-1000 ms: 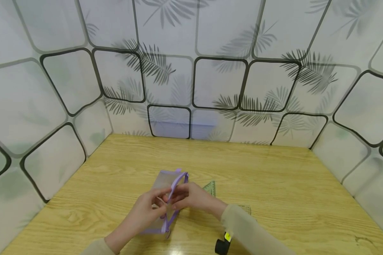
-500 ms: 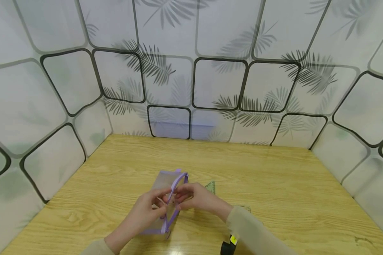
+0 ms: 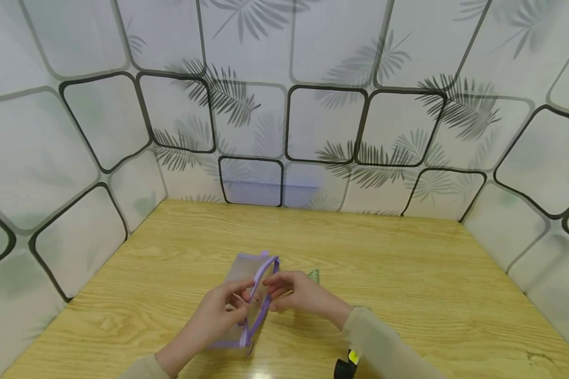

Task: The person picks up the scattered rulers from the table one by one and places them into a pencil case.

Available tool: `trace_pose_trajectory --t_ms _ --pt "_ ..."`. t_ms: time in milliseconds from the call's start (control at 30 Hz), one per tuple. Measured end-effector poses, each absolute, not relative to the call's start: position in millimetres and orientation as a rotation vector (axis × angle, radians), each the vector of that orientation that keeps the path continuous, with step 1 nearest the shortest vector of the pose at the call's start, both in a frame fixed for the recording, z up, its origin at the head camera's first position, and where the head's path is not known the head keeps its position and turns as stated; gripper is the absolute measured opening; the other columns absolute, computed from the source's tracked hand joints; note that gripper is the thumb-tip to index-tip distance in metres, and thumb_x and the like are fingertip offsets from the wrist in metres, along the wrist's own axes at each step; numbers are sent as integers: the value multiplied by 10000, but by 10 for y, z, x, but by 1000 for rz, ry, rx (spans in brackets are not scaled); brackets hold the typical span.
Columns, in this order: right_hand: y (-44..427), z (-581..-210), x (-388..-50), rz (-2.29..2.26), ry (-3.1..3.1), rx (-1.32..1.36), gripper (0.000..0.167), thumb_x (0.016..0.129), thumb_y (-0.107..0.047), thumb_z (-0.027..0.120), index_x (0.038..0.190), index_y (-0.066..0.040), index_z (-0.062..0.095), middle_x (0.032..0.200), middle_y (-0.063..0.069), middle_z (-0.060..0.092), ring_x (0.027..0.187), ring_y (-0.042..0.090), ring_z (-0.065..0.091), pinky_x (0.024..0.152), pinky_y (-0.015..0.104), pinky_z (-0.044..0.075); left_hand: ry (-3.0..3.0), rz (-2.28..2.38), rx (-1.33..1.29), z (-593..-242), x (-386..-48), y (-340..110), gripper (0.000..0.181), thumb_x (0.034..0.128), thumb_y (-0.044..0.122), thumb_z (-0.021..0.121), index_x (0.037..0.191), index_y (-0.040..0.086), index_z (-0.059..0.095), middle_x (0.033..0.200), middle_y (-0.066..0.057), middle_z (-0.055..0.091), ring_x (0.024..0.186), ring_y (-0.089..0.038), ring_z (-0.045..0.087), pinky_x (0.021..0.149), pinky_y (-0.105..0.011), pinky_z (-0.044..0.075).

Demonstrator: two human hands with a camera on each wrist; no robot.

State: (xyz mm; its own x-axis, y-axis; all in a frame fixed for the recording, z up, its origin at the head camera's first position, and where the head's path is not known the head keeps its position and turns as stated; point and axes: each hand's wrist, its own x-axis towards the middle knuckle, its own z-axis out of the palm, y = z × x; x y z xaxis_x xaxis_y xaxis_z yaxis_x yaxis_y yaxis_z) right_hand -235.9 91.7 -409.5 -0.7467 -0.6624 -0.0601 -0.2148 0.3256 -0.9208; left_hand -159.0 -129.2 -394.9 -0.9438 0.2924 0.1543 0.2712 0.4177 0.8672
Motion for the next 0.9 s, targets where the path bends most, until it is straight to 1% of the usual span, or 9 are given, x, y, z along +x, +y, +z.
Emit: trace_pose_trajectory --t_ms 167,500,733,900 --pt "966 -4117 -2363 -1414 2180 -778 502 846 -39 726 1319 31 573 1215 225 638 1092 317 644 881 290 589 2629 1599 535 -3951 -1588 -1291 500 826 -36 594 1318 -114 542 978 -106 595 740 -5 582 600 -173 536" --pt "1084 -4109 -2349 -1396 2212 -771 524 841 -59 743 1328 21 567 1201 204 637 1090 306 643 897 277 578 2632 1591 523 -3946 -1591 -1284 504 827 -40 583 1322 -116 538 977 -104 593 739 -9 585 602 -176 541" --pt "1169 -4117 -2334 -1375 2241 -815 531 845 -70 741 1332 35 555 1185 214 650 1081 318 654 878 217 561 2640 1587 509 -3947 -1592 -1274 505 823 -42 584 1322 -114 543 970 -100 592 737 -12 587 600 -180 548" --pt "1245 -4100 -2331 -1374 2232 -831 536 851 -75 735 1334 49 538 1202 231 643 1094 345 651 905 258 574 2633 1590 507 -3947 -1593 -1272 504 829 -41 582 1325 -113 540 968 -100 591 732 -13 584 593 -179 543"
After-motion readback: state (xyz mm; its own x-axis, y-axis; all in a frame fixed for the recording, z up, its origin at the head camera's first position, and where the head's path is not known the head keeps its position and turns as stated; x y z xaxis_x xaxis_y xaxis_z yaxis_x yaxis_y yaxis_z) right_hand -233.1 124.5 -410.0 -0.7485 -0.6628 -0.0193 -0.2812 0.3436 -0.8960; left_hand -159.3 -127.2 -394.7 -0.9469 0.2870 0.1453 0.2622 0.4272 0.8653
